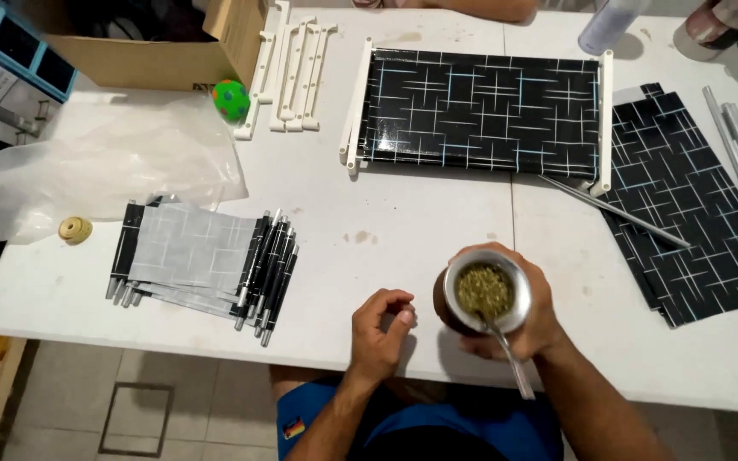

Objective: Assembling a portable shelf unit by sliding metal rods into fabric sleeves and organizing components on a table.

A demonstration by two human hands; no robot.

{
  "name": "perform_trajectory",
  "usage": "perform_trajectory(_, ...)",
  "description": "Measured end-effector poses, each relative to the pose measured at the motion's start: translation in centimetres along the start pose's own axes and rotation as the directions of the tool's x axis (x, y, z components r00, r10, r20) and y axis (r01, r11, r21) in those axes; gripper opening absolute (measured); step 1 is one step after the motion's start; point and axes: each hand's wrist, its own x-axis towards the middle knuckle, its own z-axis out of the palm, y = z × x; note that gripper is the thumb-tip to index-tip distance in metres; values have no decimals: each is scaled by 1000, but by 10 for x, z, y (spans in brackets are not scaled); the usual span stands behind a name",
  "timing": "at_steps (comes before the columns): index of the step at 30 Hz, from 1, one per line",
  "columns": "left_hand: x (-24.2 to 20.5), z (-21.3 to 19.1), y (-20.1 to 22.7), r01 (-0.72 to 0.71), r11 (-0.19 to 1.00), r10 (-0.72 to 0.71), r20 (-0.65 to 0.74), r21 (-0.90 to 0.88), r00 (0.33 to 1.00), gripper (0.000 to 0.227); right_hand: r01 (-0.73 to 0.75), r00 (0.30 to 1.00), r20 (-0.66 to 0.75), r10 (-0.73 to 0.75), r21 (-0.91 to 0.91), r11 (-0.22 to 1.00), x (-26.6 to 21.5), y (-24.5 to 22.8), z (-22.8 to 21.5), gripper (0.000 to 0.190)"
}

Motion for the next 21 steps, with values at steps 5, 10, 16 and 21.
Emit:
perform_trajectory(5, 51, -5, 18, -34, 999, 27, 361, 13, 932, 99, -153, 986, -92, 141, -135, 979, -4, 74, -22, 84)
perform_trajectory(10, 107, 14, 16, -119, 987, 32, 594, 107, 804, 114, -208, 978, -62, 201, -162, 965, -4, 79, -23, 89)
perform_trajectory(16, 115, 25, -19, -95, 995, 72, 580, 10, 812, 105, -334, 942, -54, 330, -210, 919, -4, 80, -29, 96)
perform_trajectory(21, 117, 25, -12, -102, 992, 41, 570, 74, 820, 109, -447, 894, -64, 444, -220, 867, -6, 89, -35, 102)
